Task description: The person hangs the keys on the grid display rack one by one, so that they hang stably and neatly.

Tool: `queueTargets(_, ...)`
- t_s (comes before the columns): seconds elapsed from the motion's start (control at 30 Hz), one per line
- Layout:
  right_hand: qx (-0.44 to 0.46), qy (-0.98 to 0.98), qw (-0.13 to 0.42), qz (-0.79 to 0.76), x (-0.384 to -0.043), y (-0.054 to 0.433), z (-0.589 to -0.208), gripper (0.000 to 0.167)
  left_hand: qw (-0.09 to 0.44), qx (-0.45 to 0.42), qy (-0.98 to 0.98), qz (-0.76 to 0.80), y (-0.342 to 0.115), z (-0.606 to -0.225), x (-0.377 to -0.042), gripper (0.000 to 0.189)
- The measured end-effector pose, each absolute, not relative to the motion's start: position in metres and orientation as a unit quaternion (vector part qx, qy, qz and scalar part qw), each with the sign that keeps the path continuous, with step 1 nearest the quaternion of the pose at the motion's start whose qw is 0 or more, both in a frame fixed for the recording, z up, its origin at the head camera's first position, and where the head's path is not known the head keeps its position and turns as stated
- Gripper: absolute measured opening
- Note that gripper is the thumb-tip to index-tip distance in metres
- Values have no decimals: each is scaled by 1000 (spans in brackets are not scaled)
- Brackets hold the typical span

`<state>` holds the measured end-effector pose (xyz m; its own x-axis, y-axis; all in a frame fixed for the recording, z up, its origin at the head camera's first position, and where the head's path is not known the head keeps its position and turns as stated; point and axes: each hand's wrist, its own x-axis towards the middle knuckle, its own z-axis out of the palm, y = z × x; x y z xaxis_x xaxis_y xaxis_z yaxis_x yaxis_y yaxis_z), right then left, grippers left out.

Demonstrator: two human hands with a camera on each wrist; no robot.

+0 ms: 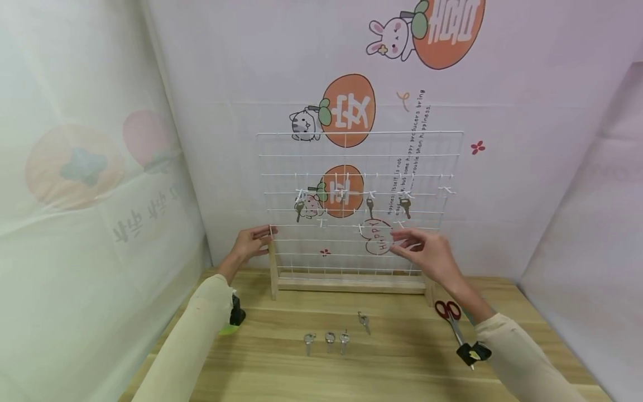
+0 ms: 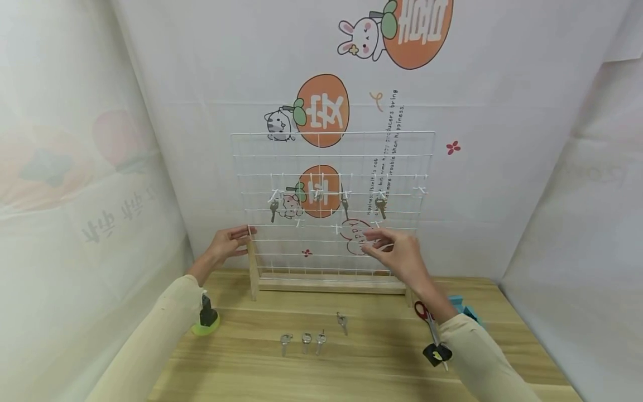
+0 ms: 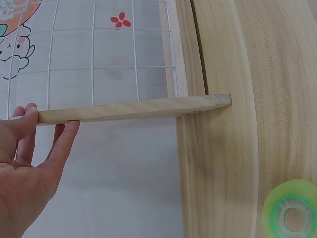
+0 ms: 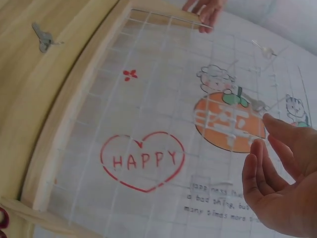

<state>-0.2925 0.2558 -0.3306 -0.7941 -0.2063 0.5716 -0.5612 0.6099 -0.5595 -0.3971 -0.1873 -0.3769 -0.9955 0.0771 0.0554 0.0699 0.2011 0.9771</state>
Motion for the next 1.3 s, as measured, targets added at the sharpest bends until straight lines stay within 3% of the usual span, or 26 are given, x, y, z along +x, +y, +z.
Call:
queueTargets(0.87,278,-887,101,355,-312,227,-469,19,2,59,772,633,-190,-376,-398,44)
queueTargets(1.3,274,-890,42,361,-314,216,-505,19,5,57,772,634,-188,-377,-399,44)
